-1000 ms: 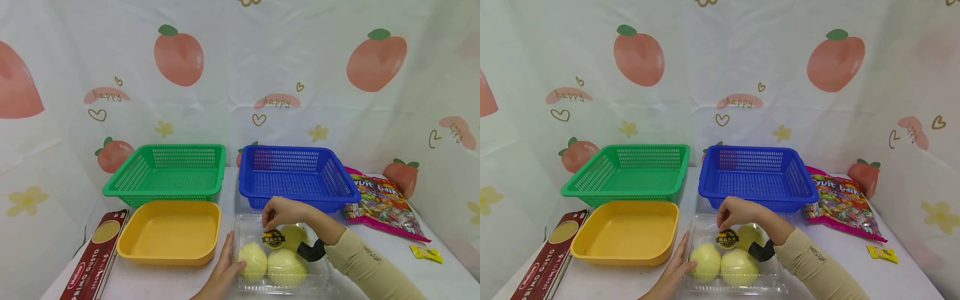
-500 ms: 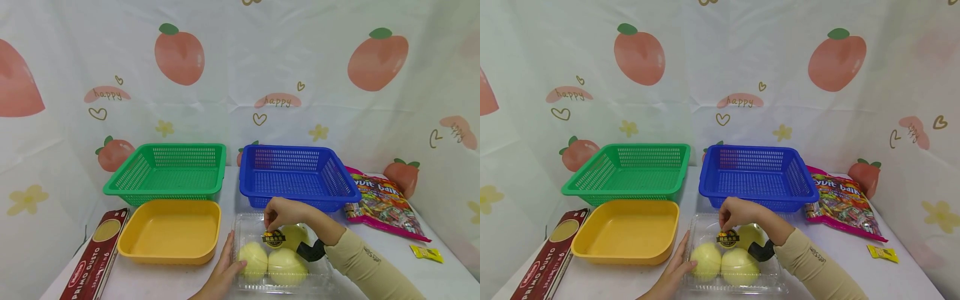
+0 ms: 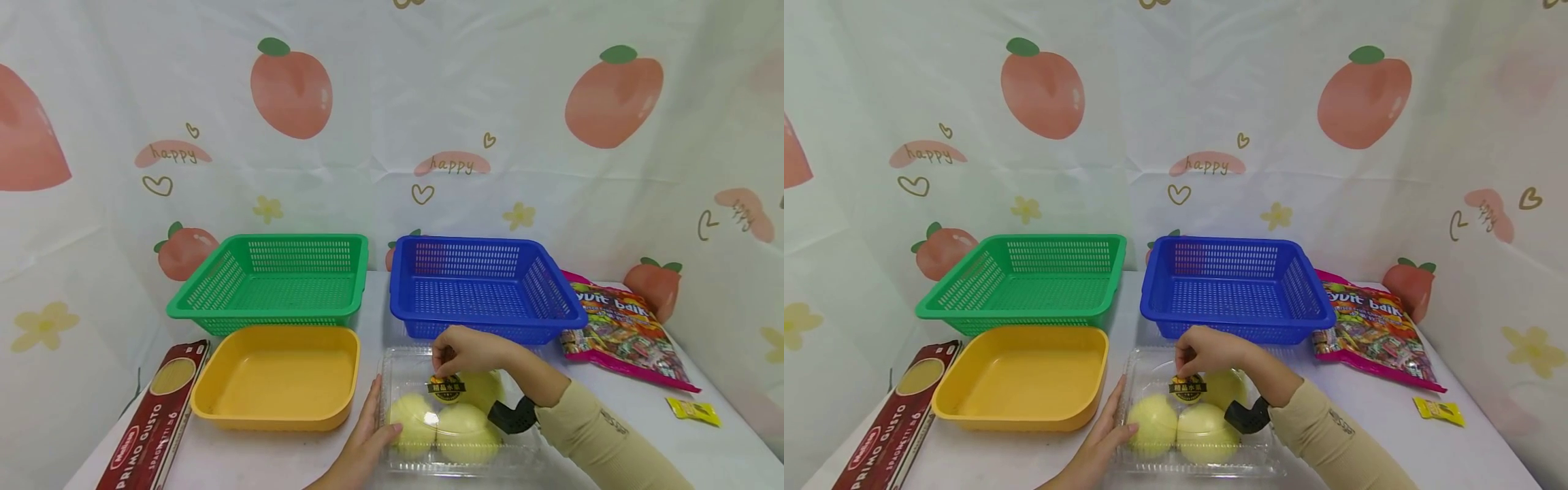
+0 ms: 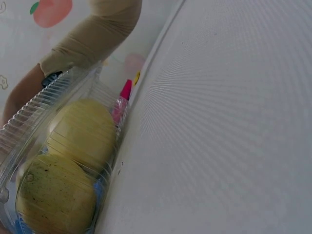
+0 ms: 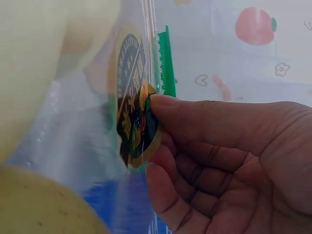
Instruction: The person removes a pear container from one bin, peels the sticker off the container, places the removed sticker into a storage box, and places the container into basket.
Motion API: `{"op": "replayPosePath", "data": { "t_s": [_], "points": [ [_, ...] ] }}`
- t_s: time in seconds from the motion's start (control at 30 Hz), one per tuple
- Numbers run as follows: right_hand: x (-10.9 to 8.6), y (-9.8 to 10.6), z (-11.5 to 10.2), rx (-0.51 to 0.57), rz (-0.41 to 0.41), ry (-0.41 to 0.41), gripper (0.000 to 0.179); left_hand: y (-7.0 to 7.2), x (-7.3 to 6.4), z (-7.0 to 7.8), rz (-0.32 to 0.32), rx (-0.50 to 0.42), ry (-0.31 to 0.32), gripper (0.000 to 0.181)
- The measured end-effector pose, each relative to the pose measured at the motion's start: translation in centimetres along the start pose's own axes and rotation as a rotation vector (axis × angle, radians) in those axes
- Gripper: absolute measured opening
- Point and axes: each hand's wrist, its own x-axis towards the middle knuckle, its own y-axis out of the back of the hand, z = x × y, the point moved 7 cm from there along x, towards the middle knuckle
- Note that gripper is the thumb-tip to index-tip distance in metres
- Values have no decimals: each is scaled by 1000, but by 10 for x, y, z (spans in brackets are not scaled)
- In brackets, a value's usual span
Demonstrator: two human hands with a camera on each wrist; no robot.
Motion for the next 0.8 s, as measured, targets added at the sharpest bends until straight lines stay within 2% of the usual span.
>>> {"op": "replayPosePath", "data": {
  "t_s": [0.47, 0.63, 0.8],
  "points": [
    [-5, -2, 13, 144, -1, 38, 7, 0, -1, -2, -22, 2, -20, 81],
    [-6, -2, 11, 162, 7, 53, 7, 0, -1, 0, -31, 10, -38, 81],
    [-6, 0, 10, 168, 0, 62, 8, -1, 0, 1, -31, 1, -25, 82]
  ]
}}
